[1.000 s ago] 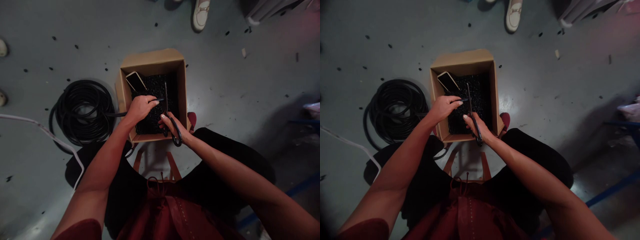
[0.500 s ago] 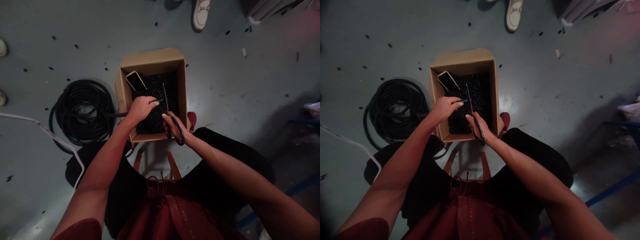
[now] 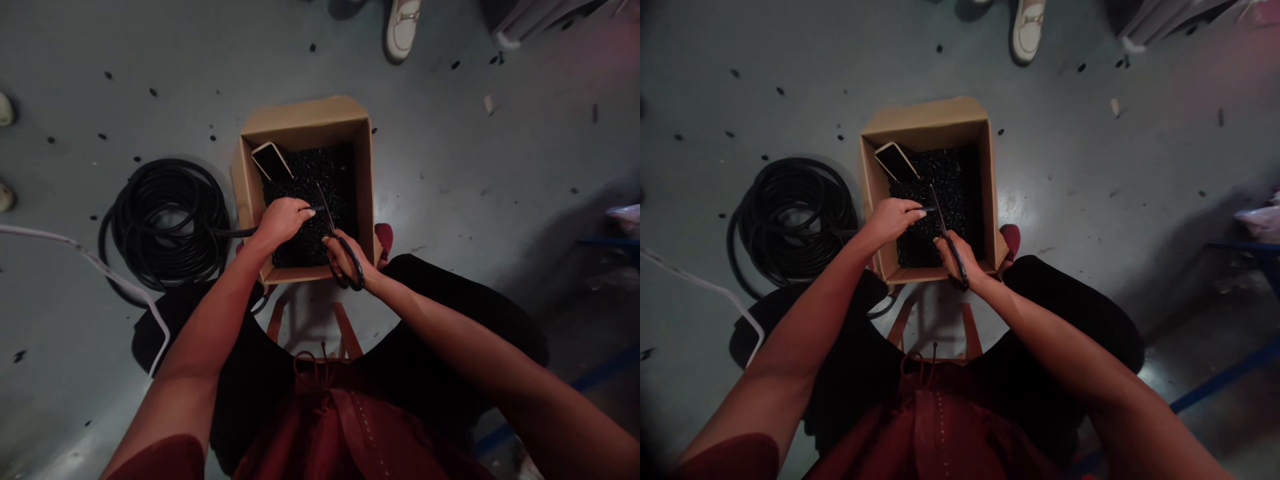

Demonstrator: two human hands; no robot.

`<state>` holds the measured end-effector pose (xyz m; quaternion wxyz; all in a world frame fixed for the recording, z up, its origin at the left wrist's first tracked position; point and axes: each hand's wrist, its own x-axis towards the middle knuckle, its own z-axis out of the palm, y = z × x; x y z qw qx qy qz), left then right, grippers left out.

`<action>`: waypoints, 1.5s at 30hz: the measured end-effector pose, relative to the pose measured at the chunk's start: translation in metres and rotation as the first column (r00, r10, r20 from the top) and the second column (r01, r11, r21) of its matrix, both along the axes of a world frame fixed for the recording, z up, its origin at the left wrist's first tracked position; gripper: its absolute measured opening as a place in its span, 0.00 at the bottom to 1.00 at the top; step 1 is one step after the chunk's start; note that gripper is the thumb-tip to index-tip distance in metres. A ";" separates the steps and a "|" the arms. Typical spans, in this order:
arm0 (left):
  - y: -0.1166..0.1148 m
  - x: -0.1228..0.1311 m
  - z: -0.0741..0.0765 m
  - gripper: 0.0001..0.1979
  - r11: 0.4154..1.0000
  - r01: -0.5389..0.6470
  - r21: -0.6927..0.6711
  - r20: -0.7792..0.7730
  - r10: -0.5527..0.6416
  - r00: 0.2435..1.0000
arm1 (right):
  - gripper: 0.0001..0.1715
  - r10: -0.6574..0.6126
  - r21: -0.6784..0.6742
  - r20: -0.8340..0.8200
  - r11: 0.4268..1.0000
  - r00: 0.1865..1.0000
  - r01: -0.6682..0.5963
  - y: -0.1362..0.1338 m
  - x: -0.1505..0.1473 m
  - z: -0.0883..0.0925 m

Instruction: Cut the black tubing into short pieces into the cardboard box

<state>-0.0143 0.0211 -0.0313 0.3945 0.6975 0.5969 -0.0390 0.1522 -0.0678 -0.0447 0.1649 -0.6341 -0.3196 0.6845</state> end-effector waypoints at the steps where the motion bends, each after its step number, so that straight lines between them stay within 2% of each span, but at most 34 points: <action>1: -0.001 0.000 -0.001 0.15 1.000 0.006 -0.014 -0.011 -0.006 1.000 | 0.15 -0.005 -0.020 -0.004 1.000 1.000 0.005 -0.002 -0.001 -0.002; 7: 0.000 -0.003 0.002 0.15 1.000 -0.013 0.006 0.059 0.013 0.998 | 0.19 -0.088 -0.109 -0.076 0.991 0.993 0.079 -0.001 -0.001 -0.001; 11: 0.005 -0.006 0.005 0.17 0.996 -0.093 -0.014 0.151 0.094 0.984 | 0.24 -0.123 -0.171 -0.116 0.980 0.986 0.102 0.007 -0.001 0.008; 17: 0.007 -0.005 0.007 0.19 0.991 -0.116 -0.067 0.142 0.125 0.982 | 0.22 -0.054 -0.035 -0.052 0.998 0.997 0.052 0.010 -0.001 0.011; 24: 0.007 -0.003 0.006 0.18 0.996 -0.093 0.013 0.109 0.091 0.990 | 0.21 0.010 0.034 -0.083 0.999 0.996 -0.007 0.004 -0.001 0.011; 45: 0.005 0.001 0.008 0.16 1.000 -0.020 0.008 0.118 0.019 0.993 | 0.21 0.108 0.063 -0.044 0.992 0.993 -0.105 0.005 0.000 0.009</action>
